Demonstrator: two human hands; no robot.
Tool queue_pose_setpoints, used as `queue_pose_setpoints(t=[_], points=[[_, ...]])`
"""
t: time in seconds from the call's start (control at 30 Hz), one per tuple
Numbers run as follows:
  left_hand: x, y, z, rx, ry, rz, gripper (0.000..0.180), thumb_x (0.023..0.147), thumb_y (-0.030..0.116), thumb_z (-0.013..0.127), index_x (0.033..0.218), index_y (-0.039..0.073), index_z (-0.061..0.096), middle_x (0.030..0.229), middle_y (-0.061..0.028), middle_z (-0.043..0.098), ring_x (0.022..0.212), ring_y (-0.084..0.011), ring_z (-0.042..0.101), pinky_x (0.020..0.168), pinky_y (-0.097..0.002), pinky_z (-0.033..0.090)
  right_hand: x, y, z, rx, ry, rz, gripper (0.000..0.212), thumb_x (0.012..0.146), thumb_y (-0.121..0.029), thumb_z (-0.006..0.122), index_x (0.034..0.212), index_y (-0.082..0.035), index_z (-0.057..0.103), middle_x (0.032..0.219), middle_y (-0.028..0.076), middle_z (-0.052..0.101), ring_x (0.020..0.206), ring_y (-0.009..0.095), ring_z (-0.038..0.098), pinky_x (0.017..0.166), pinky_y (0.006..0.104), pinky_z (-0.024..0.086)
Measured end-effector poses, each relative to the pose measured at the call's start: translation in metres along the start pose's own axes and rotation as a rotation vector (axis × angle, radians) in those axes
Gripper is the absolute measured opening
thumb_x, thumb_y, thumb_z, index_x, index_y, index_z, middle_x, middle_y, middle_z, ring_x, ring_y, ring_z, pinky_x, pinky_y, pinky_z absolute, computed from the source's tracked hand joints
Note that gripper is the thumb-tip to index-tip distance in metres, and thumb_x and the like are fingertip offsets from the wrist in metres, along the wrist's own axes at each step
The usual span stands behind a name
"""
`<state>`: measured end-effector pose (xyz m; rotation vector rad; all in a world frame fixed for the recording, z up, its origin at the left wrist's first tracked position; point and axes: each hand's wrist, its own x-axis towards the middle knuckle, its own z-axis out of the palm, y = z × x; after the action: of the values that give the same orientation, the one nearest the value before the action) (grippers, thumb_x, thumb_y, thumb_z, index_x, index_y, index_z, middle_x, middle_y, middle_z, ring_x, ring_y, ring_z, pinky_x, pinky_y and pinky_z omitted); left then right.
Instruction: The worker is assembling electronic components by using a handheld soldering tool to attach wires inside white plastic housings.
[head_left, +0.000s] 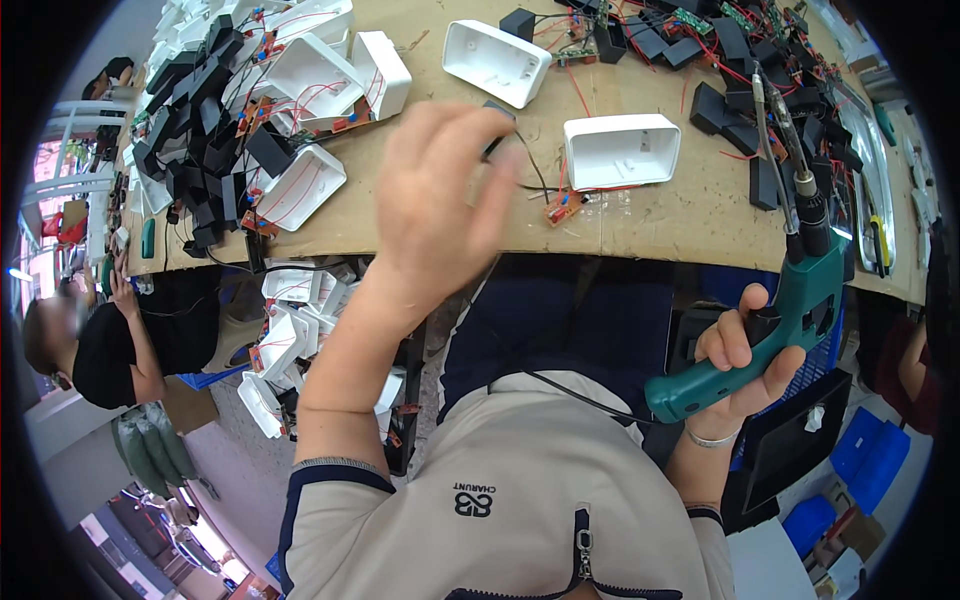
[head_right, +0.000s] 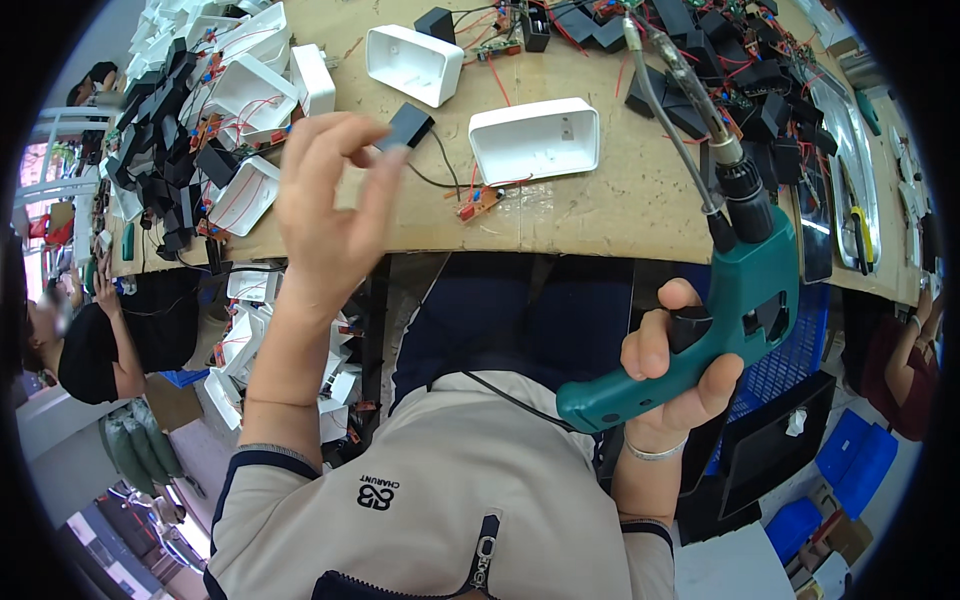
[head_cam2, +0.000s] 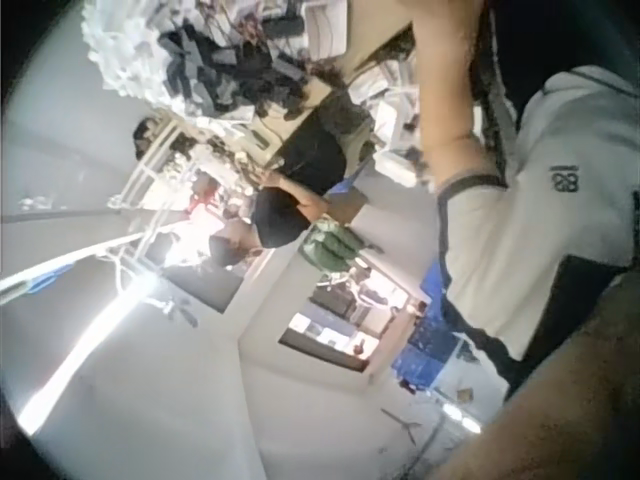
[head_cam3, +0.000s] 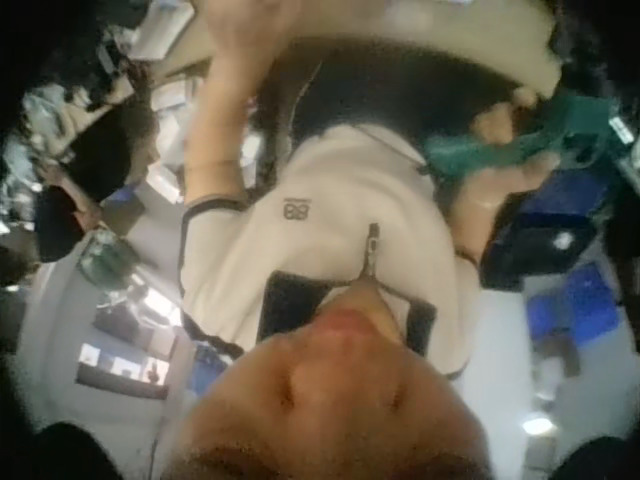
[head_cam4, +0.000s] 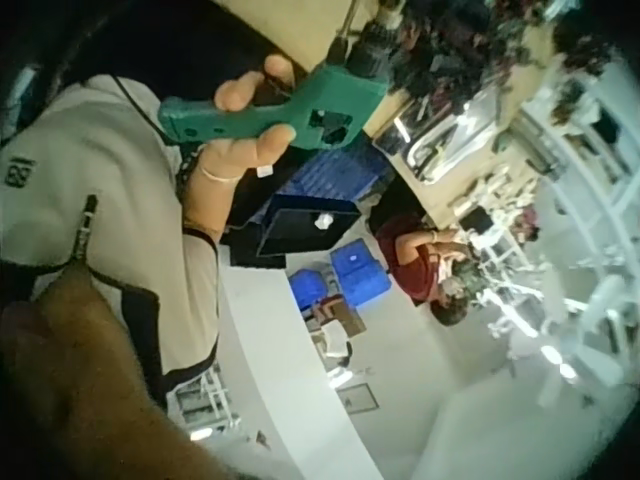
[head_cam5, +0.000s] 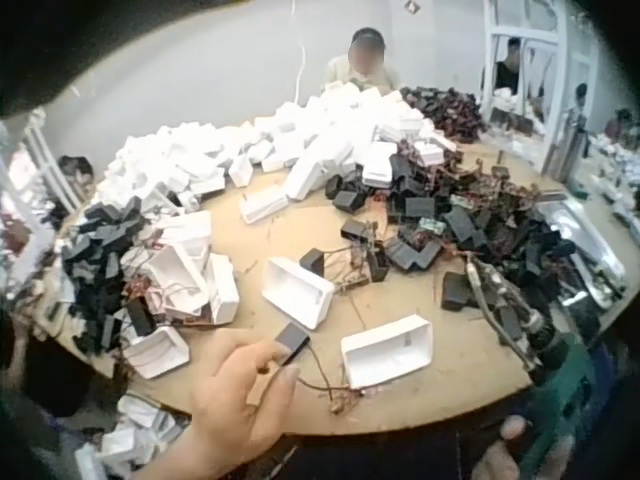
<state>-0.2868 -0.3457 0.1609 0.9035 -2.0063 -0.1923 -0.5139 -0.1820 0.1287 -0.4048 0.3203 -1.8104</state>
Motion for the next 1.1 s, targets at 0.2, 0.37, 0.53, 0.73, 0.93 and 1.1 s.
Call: queue_pose_setpoints(t=[0.2,0.37,0.53,0.73,0.93,1.1], points=[[-0.017,0.01,0.009,0.274,-0.237,-0.168,0.025,0.074,0.03,0.063,0.074,0.005,0.061,0.074,-0.0062,0.053,0.069,-0.0217,0.051,0.066,-0.0347,0.03,0.001,0.002,-0.004,-0.005,0.02,0.01,0.064,0.084,-0.033,0.055,0.13,0.001,0.027,0.122,0.026,0.041,0.071,0.018,0.054,0.056,0.0292,0.047],[-0.018,0.02,0.026,0.14,-0.237,-0.161,0.026,0.07,0.031,0.066,0.069,0.006,0.061,0.072,-0.0052,0.05,0.066,-0.0208,0.049,0.065,-0.0344,0.028,0.001,0.005,-0.006,0.006,0.006,0.04,0.064,0.084,-0.033,0.055,0.13,0.001,0.026,0.122,0.026,0.041,0.071,0.018,0.054,0.057,0.0292,0.047],[-0.015,0.022,0.022,0.281,-0.451,-0.229,0.026,0.07,0.027,0.068,0.075,0.003,0.062,0.072,-0.0056,0.052,0.063,-0.019,0.05,0.063,-0.0316,0.033,0.003,0.006,-0.007,0.019,-0.007,0.039,0.063,0.084,-0.032,0.055,0.131,-0.001,0.026,0.123,0.026,0.04,0.072,0.018,0.054,0.058,0.0293,0.047],[-0.03,0.012,0.012,-0.058,-0.403,-0.442,0.013,0.07,0.008,0.066,0.078,-0.001,0.061,0.072,-0.0072,0.05,0.061,-0.0172,0.05,0.053,-0.0294,0.041,0.011,0.005,-0.001,0.028,-0.037,0.121,0.058,0.083,-0.026,0.058,0.129,-0.005,0.031,0.123,0.017,0.042,0.072,0.014,0.048,0.064,0.0269,0.043],[-0.046,0.008,0.017,-0.115,-0.048,-0.159,0.016,0.065,0.0,0.065,0.08,0.004,0.059,0.077,-0.0055,0.054,0.069,-0.0217,0.054,0.062,-0.0304,0.04,0.015,0.022,0.004,0.016,-0.027,0.167,0.06,0.084,-0.029,0.056,0.131,-0.005,0.028,0.125,0.019,0.04,0.073,0.015,0.049,0.063,0.0275,0.044],[-0.042,0.017,0.027,-0.207,-0.106,0.034,0.019,0.067,-0.002,0.063,0.084,0.005,0.058,0.08,-0.0045,0.057,0.066,-0.0196,0.054,0.057,-0.0291,0.038,0.018,0.021,0.005,-0.06,-0.031,0.195,0.061,0.084,-0.03,0.055,0.132,-0.006,0.026,0.125,0.021,0.039,0.073,0.016,0.048,0.063,0.0281,0.044]])
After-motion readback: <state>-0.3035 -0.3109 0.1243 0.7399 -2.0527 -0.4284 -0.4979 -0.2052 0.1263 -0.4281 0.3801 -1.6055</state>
